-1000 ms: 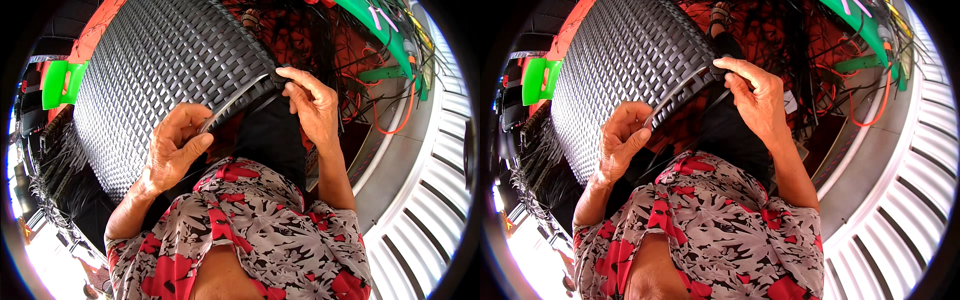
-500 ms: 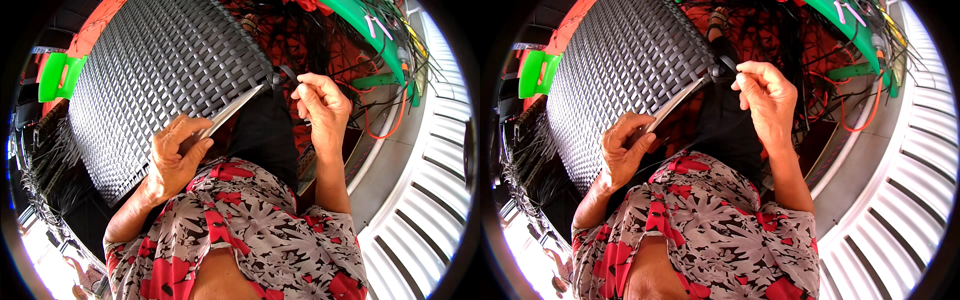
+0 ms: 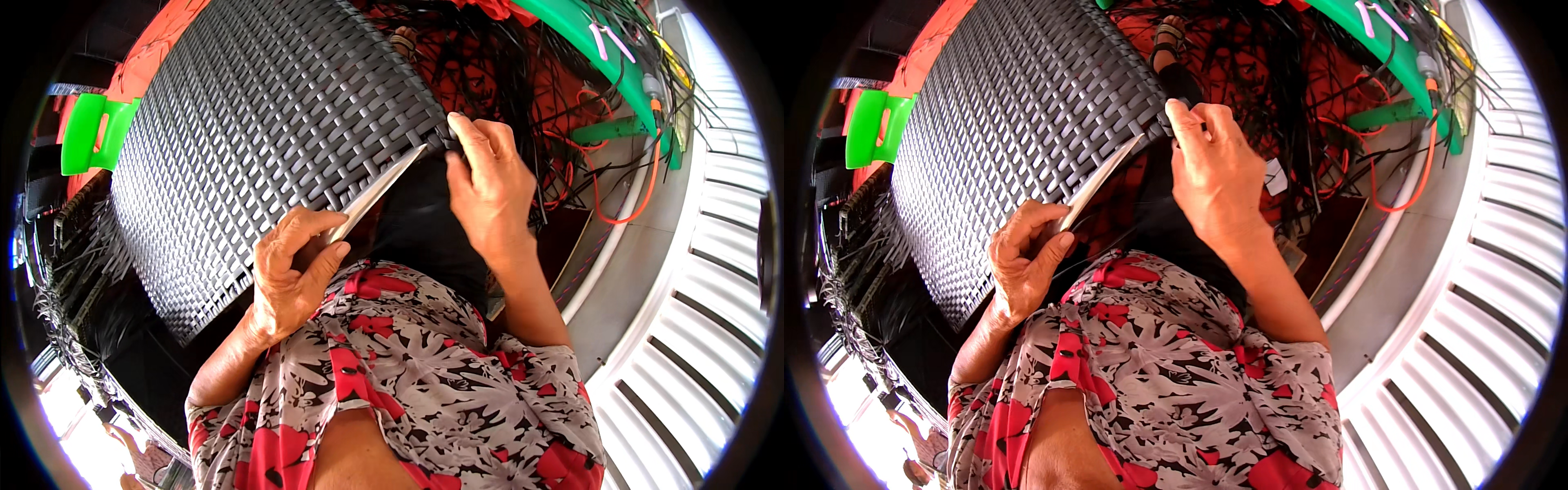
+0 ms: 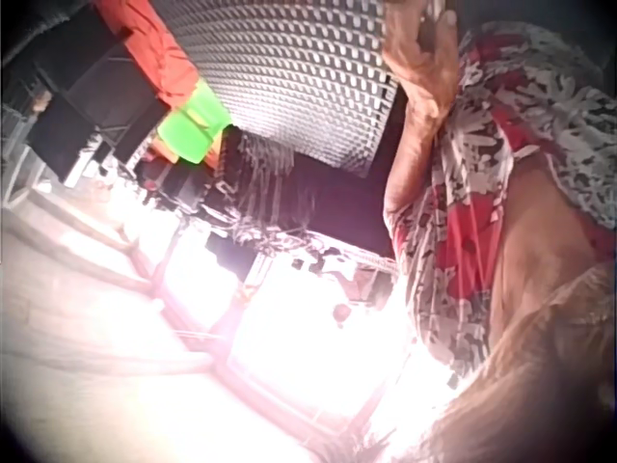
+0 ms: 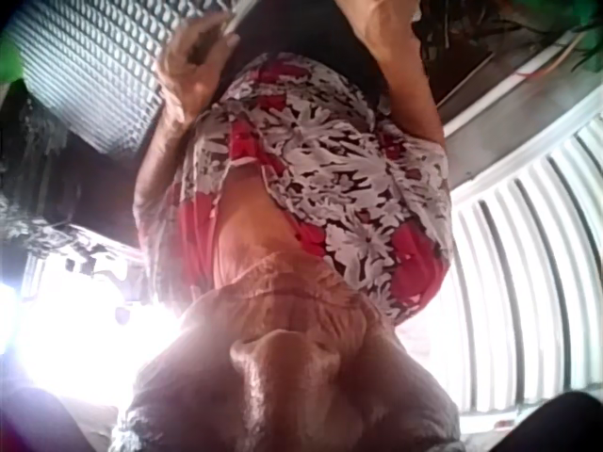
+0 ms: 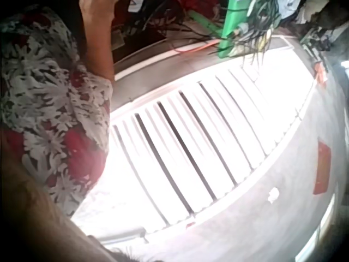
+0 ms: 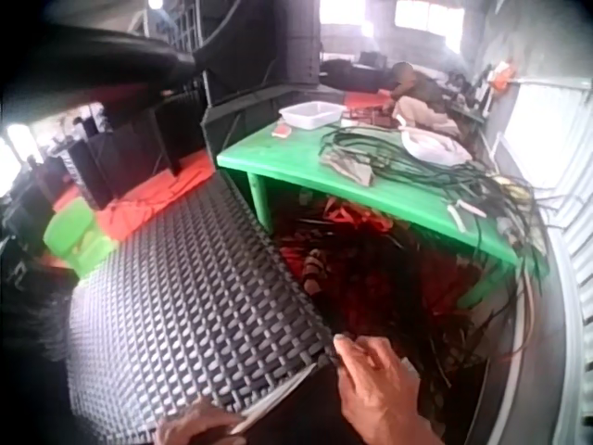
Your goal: The person weaves a plastic strip into the edge of a woven furniture panel by hand, using a plastic tool to guide the strip through the weave.
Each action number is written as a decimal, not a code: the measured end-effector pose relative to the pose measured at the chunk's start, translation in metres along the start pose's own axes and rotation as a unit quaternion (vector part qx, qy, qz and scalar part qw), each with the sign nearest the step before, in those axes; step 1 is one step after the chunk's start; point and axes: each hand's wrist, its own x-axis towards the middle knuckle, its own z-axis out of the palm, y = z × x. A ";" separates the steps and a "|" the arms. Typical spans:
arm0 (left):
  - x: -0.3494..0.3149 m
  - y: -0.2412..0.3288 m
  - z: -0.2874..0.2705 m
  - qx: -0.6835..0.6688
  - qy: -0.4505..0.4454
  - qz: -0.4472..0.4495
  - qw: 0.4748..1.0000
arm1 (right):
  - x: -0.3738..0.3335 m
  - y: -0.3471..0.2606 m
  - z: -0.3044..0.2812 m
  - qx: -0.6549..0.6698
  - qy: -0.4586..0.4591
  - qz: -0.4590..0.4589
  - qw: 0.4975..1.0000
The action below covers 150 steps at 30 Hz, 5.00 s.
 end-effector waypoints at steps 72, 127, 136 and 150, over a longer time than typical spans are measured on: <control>0.014 0.015 -0.005 -0.141 -0.091 -0.218 0.962 | -0.009 0.000 -0.051 0.147 -0.163 0.037 0.975; 0.019 0.003 0.010 -0.442 -0.137 -0.114 0.879 | 0.025 -0.076 -0.014 0.272 -0.229 -0.094 0.930; 0.022 -0.002 0.007 -0.458 -0.148 -0.112 0.869 | 0.022 -0.074 -0.020 0.316 -0.266 0.008 0.911; 0.021 0.004 -0.004 -0.463 -0.195 -0.153 0.851 | 0.014 -0.079 0.016 0.389 -0.089 -0.120 0.909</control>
